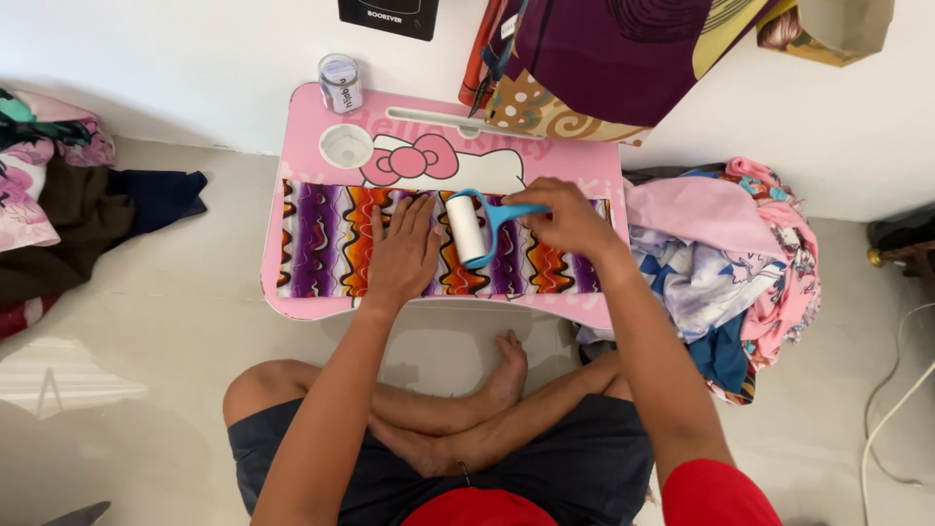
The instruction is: Folding a piece of patterned fabric and cleaning it thoroughly with a lint roller on a small table.
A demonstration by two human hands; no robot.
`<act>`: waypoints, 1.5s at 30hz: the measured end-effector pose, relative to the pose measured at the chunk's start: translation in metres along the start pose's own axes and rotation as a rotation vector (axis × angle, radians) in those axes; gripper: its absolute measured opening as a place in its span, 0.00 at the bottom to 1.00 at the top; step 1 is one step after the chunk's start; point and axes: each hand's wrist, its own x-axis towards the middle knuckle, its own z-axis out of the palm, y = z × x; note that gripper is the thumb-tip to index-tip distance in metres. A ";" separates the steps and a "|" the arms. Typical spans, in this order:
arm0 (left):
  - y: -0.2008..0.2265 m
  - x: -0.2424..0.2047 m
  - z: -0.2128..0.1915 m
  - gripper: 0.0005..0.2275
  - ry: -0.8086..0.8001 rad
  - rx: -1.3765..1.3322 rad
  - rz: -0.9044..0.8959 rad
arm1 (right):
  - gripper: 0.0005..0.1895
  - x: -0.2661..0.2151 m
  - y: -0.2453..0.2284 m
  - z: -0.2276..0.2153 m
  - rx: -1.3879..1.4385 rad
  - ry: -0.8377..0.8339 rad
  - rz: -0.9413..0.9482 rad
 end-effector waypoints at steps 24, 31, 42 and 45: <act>0.002 -0.002 0.002 0.24 0.094 0.007 0.053 | 0.23 -0.110 -0.037 0.023 -0.177 0.405 0.147; 0.004 -0.010 -0.011 0.22 0.322 -0.347 0.101 | 0.22 -0.056 -0.033 0.056 -0.212 0.285 0.158; 0.076 -0.058 0.056 0.28 0.348 -0.025 0.715 | 0.18 0.017 -0.037 0.021 -0.218 -0.069 0.067; 0.073 -0.059 0.085 0.32 0.273 0.073 0.628 | 0.17 0.029 -0.045 0.032 -0.209 -0.087 0.046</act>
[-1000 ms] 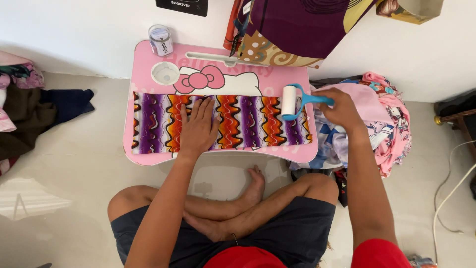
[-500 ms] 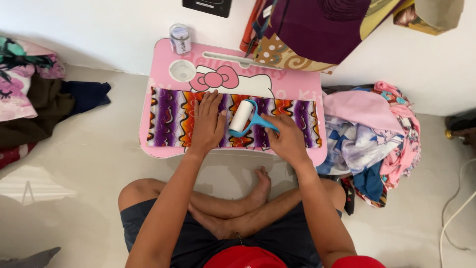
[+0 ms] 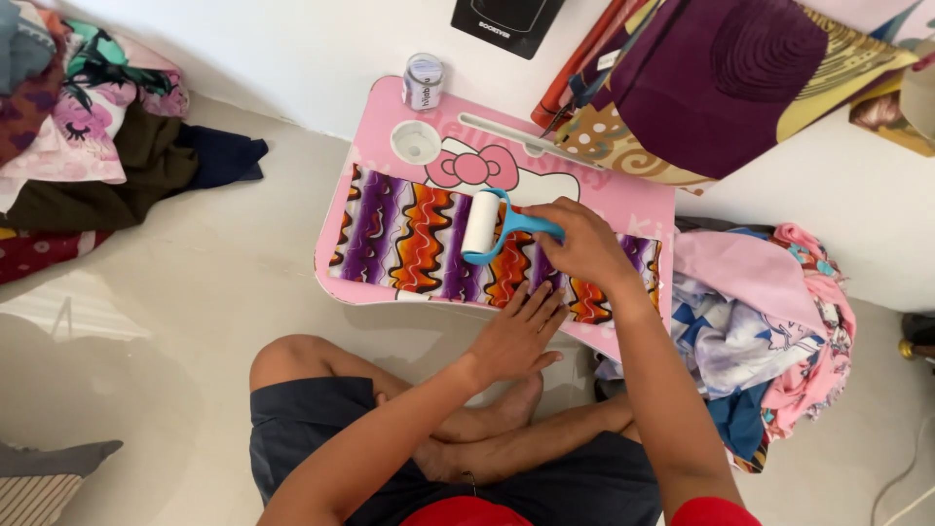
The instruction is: Folding a piece of patterned fabric and cleaning it thoroughly with a lint roller on a small table.
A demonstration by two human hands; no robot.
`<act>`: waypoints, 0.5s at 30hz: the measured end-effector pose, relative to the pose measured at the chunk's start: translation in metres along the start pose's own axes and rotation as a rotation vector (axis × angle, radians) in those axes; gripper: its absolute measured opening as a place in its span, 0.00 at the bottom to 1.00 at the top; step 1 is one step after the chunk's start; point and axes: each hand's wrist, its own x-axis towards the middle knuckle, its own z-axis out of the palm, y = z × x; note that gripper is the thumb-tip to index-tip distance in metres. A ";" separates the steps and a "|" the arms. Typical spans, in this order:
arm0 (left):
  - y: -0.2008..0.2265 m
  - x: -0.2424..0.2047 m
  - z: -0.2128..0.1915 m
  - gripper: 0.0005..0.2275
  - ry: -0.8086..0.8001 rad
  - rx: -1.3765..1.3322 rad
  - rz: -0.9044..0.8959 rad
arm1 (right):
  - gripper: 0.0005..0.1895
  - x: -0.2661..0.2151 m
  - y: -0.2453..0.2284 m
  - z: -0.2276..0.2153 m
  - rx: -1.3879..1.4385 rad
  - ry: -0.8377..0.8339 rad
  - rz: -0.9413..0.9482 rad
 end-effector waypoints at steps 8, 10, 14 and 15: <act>0.002 -0.004 -0.005 0.31 0.021 -0.008 -0.006 | 0.19 0.059 -0.028 0.055 0.003 -0.062 -0.042; 0.003 -0.006 -0.005 0.31 0.051 -0.004 -0.004 | 0.19 0.075 -0.035 0.073 -0.003 -0.060 -0.066; 0.004 -0.015 0.011 0.27 -0.026 0.010 -0.034 | 0.20 0.097 -0.056 0.094 0.069 -0.036 -0.172; 0.005 -0.017 0.020 0.27 -0.032 -0.010 -0.048 | 0.20 0.101 -0.063 0.098 0.100 -0.015 -0.191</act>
